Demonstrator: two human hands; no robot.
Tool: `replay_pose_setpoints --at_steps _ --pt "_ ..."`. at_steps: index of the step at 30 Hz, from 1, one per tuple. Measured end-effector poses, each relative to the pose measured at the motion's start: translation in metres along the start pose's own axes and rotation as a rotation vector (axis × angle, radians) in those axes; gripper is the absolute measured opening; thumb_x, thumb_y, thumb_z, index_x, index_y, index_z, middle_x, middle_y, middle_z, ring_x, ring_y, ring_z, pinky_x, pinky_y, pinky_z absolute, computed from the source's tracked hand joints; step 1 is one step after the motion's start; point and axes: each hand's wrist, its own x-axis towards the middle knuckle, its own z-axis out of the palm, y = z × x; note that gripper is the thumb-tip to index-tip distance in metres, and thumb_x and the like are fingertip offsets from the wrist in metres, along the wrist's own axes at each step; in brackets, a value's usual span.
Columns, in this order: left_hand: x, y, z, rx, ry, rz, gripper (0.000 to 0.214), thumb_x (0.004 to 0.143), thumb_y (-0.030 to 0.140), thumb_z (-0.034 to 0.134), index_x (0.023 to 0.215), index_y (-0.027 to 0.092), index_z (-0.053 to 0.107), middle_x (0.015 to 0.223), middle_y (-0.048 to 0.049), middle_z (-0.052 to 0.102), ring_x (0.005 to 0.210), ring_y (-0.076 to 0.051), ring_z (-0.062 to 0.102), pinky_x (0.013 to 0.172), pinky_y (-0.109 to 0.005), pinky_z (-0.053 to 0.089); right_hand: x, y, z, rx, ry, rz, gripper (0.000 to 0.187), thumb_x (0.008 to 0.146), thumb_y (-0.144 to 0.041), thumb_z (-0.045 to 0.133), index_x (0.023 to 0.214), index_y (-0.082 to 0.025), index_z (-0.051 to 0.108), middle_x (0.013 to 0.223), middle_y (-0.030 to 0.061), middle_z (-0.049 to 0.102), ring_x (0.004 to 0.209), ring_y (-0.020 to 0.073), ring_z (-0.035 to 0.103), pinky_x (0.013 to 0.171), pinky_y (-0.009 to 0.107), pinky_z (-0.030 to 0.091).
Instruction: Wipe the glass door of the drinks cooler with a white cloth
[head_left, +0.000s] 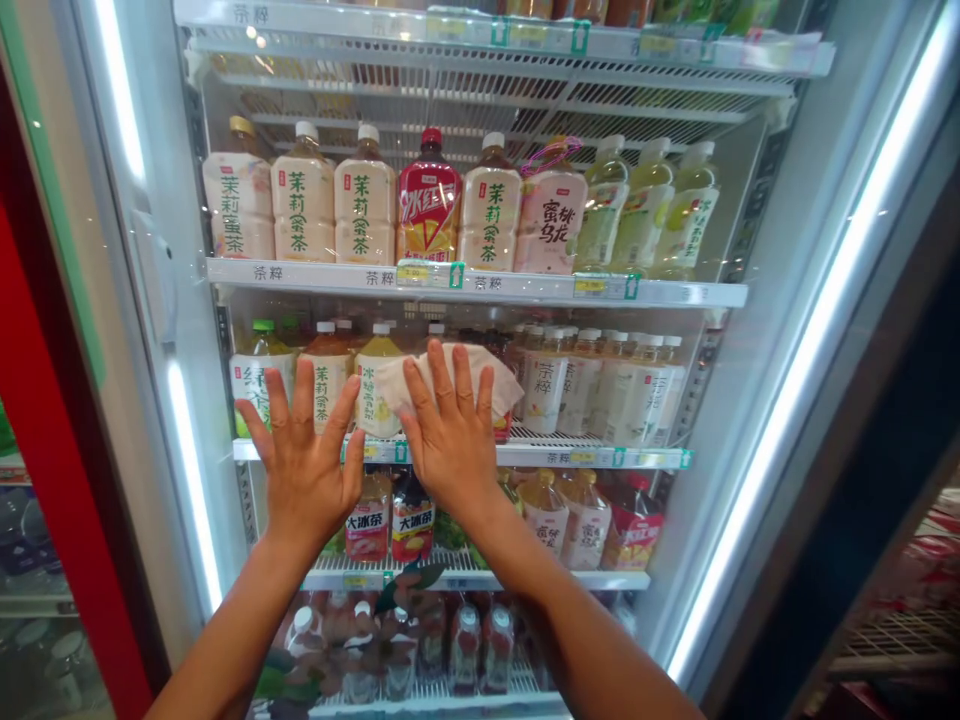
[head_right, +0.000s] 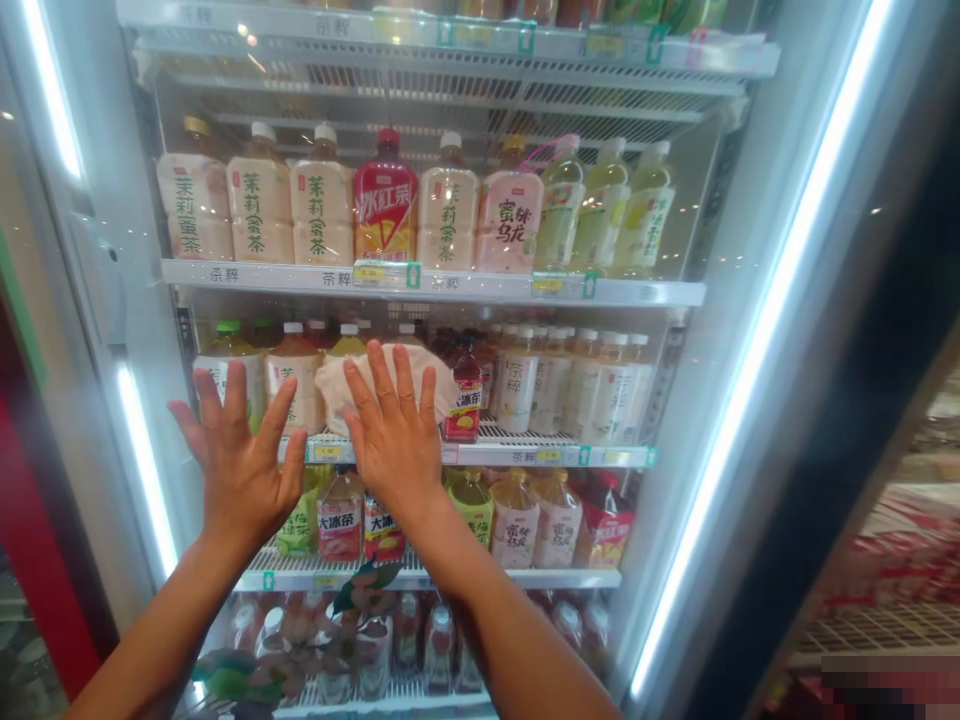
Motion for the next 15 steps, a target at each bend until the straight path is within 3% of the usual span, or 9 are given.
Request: replay_pose_setpoints --at_steps 4,10,15 --pt "0.008 0.014 0.006 -0.008 -0.005 0.024 0.075 0.094 0.023 0.057 0.159 0.035 0.022 0.171 0.0021 -0.008 0.158 -0.027 -0.012 0.126 -0.057 -0.012 -0.021 0.012 0.0 -0.002 -0.009 -0.023 0.067 0.106 -0.038 0.039 0.164 -0.025 0.007 0.172 0.005 0.011 0.159 0.0237 -0.01 0.129 0.056 0.002" --pt "0.024 0.042 0.015 -0.058 0.015 0.061 0.076 0.094 0.023 0.057 0.159 0.037 0.021 0.171 0.0031 -0.008 0.158 -0.028 -0.011 0.126 -0.06 -0.011 0.014 0.058 -0.019 -0.053 0.037 0.083 0.064 0.107 -0.036 0.034 0.164 -0.023 0.006 0.173 0.0075 0.009 0.158 0.0247 -0.013 0.128 0.059 0.004" --pt "0.018 0.066 0.027 -0.079 -0.004 0.081 0.078 0.093 0.024 0.058 0.159 0.037 0.021 0.171 0.0011 -0.006 0.158 -0.029 -0.009 0.127 -0.06 -0.008 -0.035 0.073 -0.021 -0.038 0.032 0.105 0.073 0.106 -0.032 0.038 0.163 -0.026 -0.007 0.173 0.0054 -0.003 0.159 0.0252 -0.011 0.128 0.061 0.007"
